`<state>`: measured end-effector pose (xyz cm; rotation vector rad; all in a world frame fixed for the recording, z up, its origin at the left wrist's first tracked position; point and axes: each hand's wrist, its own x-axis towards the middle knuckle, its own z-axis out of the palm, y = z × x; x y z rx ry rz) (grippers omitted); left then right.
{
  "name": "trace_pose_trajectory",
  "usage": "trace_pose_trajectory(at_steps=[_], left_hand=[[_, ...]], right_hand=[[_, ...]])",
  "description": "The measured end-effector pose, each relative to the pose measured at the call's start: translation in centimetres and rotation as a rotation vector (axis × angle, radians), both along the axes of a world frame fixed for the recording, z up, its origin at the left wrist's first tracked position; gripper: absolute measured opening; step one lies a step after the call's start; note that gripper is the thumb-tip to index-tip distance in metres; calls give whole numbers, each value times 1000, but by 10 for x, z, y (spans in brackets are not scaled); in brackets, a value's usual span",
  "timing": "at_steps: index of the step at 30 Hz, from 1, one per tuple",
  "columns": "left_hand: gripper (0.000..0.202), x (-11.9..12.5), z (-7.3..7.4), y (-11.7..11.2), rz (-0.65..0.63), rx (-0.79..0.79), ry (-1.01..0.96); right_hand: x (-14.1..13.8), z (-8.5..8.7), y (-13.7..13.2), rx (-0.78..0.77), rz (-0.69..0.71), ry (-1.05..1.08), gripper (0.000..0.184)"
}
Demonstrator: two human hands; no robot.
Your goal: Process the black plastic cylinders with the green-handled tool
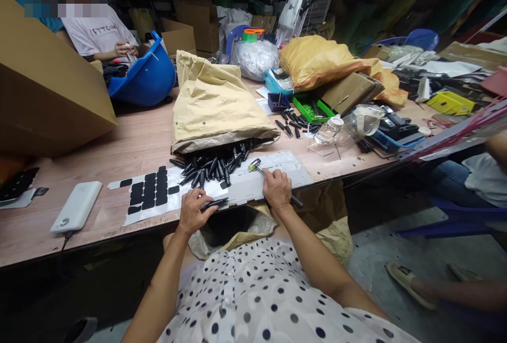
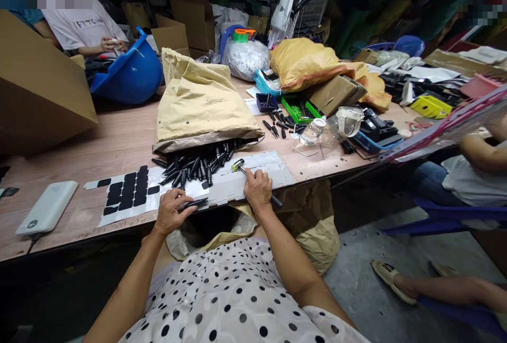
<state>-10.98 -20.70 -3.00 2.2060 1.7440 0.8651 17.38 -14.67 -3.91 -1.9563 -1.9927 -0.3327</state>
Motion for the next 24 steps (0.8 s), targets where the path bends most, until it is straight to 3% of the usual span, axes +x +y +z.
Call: trace_pose_trajectory(at_steps=[6,13,16,20,24], left_hand=[[11,3,-5,-18,-97,66,76],[18,35,-17,-53,-70,148,77],[17,38,-13,-42,109,198,-23],[19,26,0,-2,462,198,-65],[19,15,12,34,620,84,30]], right_hand=[[-1,-2,0,0,6,1,34],[-3,0,0,-13,-4,-15,35],[-3,1,0,-8,-1,-18,34],[-4,0,0,1,-2,-15,34],[-5,0,1,-4,-2,-12,34]])
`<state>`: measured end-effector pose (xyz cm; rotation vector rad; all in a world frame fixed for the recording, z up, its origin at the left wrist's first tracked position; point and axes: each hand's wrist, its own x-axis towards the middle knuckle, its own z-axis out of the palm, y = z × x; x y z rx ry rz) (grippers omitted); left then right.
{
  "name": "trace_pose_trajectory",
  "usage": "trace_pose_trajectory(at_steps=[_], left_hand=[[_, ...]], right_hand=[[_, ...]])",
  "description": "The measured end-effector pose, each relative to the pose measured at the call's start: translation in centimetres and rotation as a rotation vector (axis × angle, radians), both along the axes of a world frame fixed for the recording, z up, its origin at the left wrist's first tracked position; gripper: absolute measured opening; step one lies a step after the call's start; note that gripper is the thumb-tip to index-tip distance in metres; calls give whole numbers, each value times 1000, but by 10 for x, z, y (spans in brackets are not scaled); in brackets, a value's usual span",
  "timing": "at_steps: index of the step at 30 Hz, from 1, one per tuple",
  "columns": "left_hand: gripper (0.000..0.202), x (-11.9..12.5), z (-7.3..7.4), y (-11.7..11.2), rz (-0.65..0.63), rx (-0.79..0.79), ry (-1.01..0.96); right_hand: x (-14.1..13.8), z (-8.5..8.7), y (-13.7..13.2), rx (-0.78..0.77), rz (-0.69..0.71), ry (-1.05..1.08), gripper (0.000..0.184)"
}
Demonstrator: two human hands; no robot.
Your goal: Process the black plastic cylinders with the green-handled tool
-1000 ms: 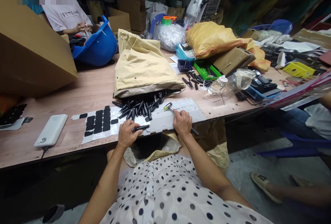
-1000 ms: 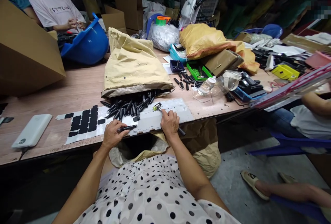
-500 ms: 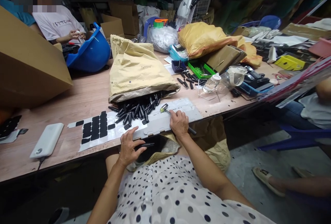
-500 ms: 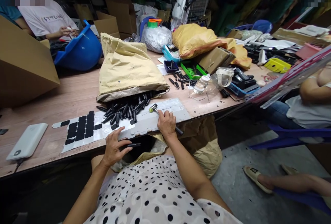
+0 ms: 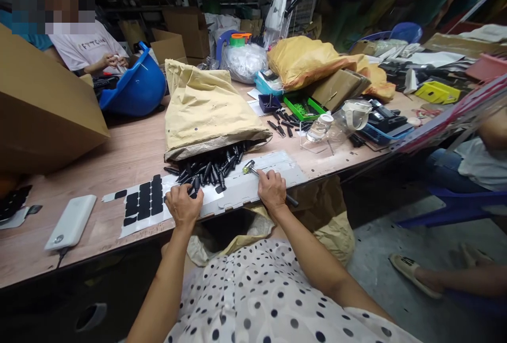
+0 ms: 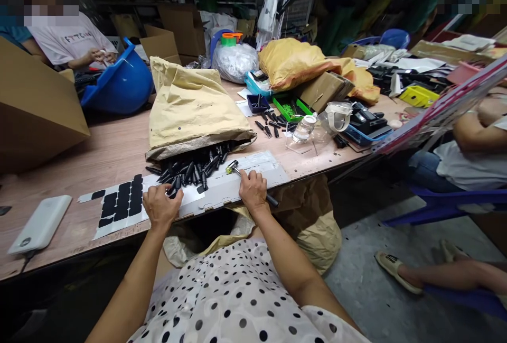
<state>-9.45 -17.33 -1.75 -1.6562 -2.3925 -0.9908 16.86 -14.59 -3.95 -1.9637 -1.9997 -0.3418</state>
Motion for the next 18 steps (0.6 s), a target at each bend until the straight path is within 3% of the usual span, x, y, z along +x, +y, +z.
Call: trace_pose_trajectory(at_steps=[3,8,12,16,18], left_hand=[[15,-1,5,11,-4,-62,33],[16,0,5,10,-73,-30,14],[15,-2,-1,9,-77,39,14],[10,-11,-5,2,41,170,3],[11,-16,-5,-6,14,212,-19]], right_hand=[[-1,0,0,-9,-1,9,34],[-2,2,0,-31,-2,46,34],[-2,2,0,-35,1,65,34],[-2,2,0,-28,3,66,35],[-2,3,-1,-29,2,65,35]])
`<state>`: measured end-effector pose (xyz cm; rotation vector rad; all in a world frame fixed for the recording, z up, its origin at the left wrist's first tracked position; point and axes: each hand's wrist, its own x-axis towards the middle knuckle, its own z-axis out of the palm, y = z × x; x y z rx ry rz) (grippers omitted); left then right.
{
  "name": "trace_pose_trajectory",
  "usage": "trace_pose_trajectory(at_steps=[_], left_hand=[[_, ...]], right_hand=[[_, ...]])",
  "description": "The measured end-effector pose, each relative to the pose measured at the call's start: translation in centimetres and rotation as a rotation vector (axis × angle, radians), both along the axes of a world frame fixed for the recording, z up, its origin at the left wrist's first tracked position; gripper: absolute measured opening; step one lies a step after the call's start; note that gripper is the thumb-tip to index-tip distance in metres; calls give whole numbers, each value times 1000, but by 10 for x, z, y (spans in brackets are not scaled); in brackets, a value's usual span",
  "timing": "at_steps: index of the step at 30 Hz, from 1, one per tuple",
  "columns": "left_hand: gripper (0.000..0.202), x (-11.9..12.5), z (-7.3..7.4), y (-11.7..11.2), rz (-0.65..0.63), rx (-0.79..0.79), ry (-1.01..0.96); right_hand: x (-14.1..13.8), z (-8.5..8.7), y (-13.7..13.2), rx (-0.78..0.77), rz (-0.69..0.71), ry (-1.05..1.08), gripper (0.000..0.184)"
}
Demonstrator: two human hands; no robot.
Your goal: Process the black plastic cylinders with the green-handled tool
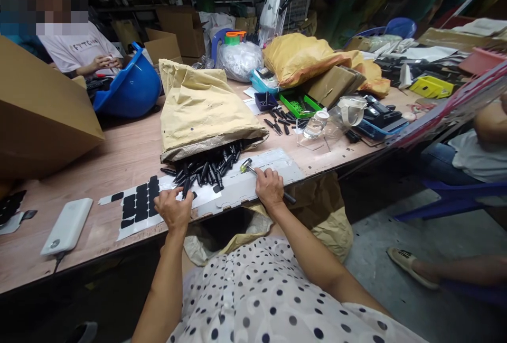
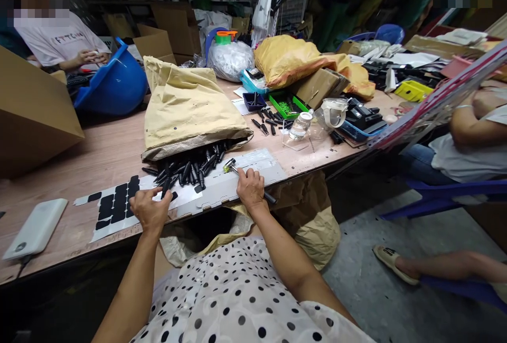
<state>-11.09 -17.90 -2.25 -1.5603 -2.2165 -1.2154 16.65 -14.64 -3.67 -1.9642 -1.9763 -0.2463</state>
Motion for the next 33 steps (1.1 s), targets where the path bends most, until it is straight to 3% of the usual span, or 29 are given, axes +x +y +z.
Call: trace_pose_trajectory(at_steps=[5,7,14,18,22,27,33], left_hand=[[12,-2,1,-20,-454,-116,-21],[11,1,-1,-22,-545,-180,-24],[13,11,-7,-13,-569,-278,-55],[10,11,-9,-8,-551,-371,-83],[12,9,-12,-3,-590,-402,-107],[16,6,-12,-1,-640,-437,-126],[13,7,-11,1,-665,-441,-105]], right_hand=[[0,3,0,-31,-20,15,33],[1,3,0,-37,-15,28,31],[1,12,-9,38,8,221,28],[-14,22,-29,71,272,480,35],[-36,26,-54,5,518,630,35],[-50,21,-71,-70,659,617,42],[-50,17,-72,-36,634,364,48]])
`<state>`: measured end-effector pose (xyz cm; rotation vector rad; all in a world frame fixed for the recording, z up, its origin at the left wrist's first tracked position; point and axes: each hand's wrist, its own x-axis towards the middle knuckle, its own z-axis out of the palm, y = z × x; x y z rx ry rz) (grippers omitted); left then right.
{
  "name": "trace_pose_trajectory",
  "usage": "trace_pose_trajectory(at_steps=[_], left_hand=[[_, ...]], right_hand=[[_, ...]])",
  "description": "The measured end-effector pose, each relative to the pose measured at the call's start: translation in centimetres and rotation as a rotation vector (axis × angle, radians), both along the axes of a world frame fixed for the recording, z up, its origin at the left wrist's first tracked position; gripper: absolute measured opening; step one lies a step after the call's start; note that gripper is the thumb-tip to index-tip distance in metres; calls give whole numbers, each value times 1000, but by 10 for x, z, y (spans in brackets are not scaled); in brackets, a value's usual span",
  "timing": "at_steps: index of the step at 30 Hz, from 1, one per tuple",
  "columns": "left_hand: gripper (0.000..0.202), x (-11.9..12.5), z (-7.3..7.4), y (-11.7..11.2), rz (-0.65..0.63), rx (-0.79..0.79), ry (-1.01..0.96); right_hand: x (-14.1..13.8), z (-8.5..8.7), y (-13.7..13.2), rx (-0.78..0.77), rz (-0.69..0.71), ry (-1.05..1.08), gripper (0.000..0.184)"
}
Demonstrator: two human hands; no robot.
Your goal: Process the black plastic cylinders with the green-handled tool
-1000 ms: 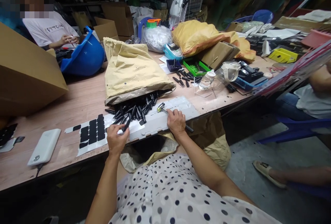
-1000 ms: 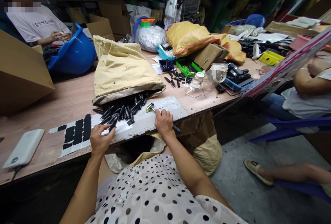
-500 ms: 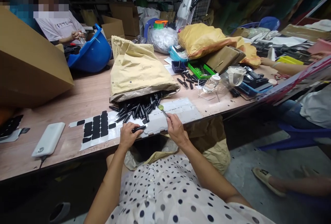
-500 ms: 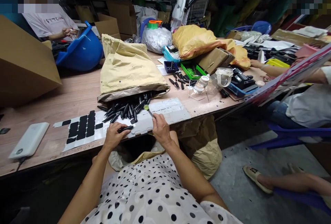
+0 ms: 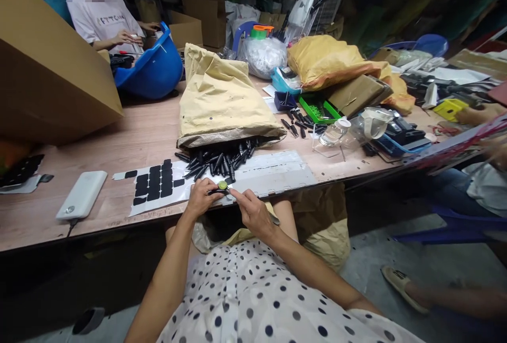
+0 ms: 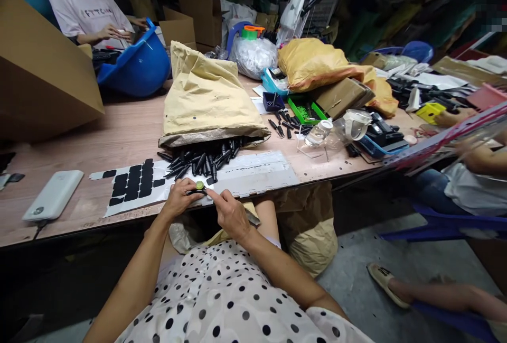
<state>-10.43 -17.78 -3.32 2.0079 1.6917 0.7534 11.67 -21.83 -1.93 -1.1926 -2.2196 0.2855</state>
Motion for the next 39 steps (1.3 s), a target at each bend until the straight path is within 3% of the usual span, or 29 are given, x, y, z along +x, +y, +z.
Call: trace_pose_trajectory(at_steps=[5,11,17,22,25,29,39], left_hand=[[11,3,-1,1,11,2,8],[15,7,-1,-1,44,43,29],[15,9,1,-3,72,36,53],[14,10,1,-4,64,54,53],[14,10,4,-6,56,58,48],[17,10,9,-9,46,40,74],[10,6,10,-12,0,116,117]], right_hand=[[0,2,1,-14,-29,-173,51],[7,8,1,13,-57,-88,48],[12,3,-2,-36,-54,-102,49],[27,3,17,-3,-249,-41,44],[47,2,40,31,-429,-156,41],[68,-6,68,35,-569,-325,35],[61,-20,73,79,-655,-325,35]])
